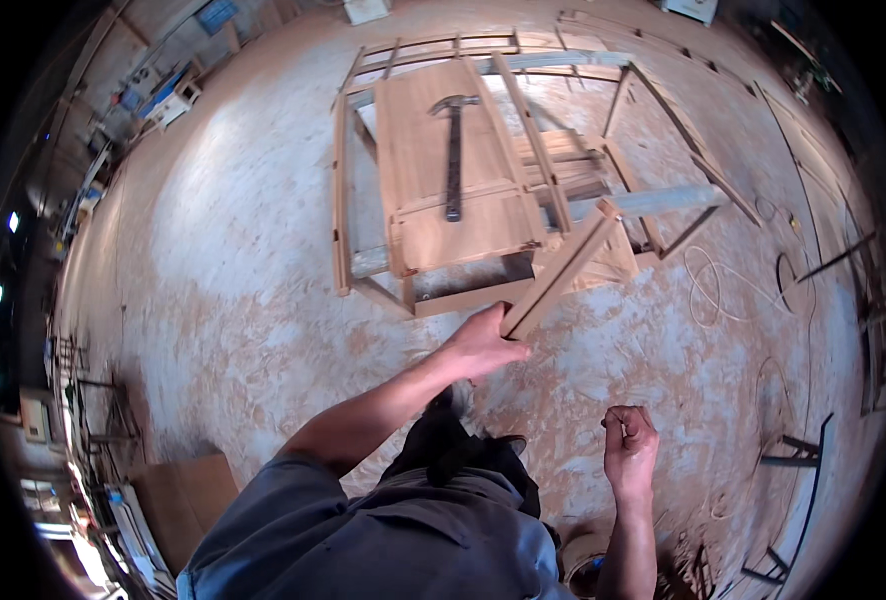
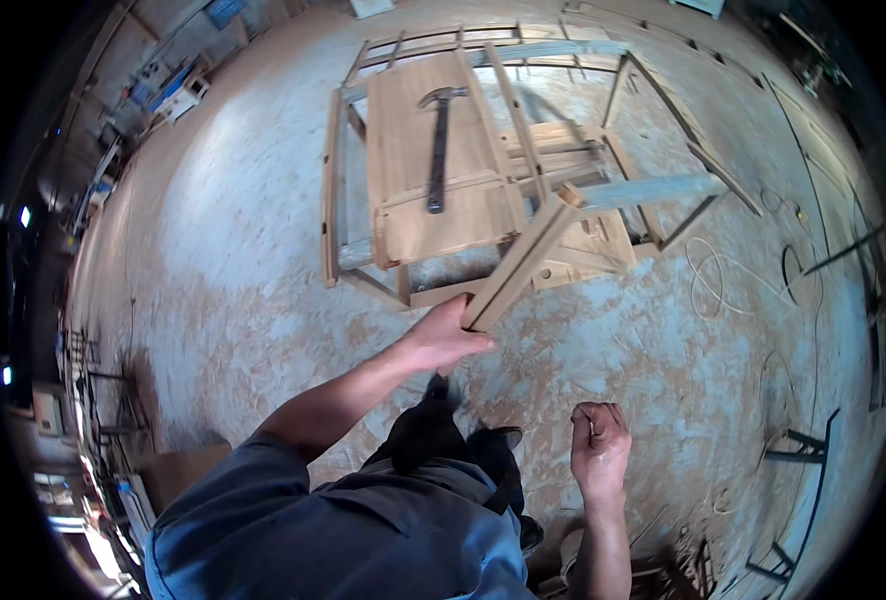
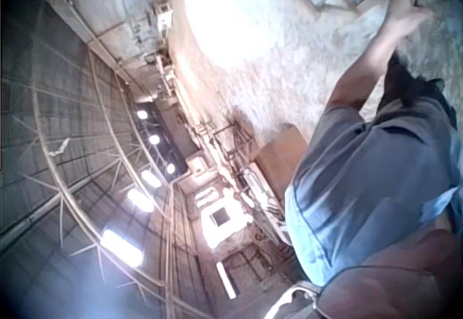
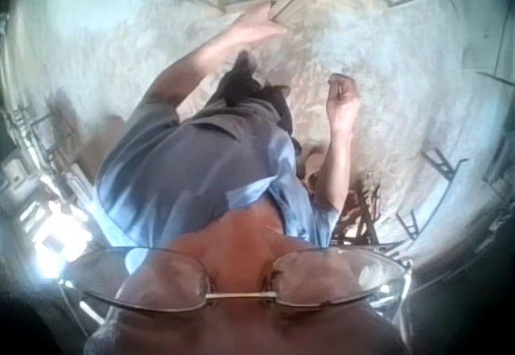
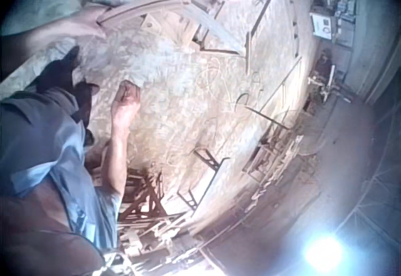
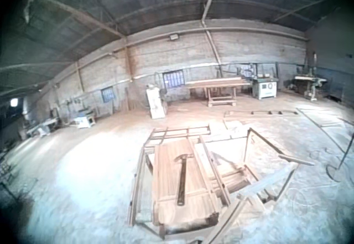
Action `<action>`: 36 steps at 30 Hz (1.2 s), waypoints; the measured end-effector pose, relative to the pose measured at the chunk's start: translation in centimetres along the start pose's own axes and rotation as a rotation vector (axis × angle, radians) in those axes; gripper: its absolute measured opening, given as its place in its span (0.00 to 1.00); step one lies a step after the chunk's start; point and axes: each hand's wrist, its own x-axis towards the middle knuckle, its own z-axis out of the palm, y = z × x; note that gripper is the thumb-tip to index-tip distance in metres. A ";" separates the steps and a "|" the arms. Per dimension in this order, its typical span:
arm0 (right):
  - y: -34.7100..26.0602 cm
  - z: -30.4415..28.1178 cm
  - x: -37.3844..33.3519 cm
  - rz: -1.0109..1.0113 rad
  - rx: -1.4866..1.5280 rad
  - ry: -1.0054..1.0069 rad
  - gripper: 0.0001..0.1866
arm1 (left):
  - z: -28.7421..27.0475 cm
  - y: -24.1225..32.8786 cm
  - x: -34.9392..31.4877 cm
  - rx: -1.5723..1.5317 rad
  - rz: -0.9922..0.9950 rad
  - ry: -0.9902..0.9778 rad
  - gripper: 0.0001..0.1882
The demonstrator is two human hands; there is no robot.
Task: The person assembles a wooden cabinet or door frame in a workshop. They use a hammer to fit wooden slats into grooves on a larger panel, apply glue to joints, and secure components together. The process involves repeated hammering, gluing, and fitting of multiple wooden pieces.
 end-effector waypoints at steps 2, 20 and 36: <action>-0.3 2.5 0.1 0.056 0.012 -0.049 0.04 | -2.4 -4.2 -0.9 -0.101 0.114 0.142 0.29; -16.7 29.5 12.0 -0.115 0.029 -0.401 0.06 | -29.7 -22.6 -8.3 -0.863 -0.074 0.587 0.25; -2.3 34.9 34.6 -0.059 -0.437 -0.136 0.32 | -35.6 -17.9 -0.3 -0.971 -0.069 0.649 0.32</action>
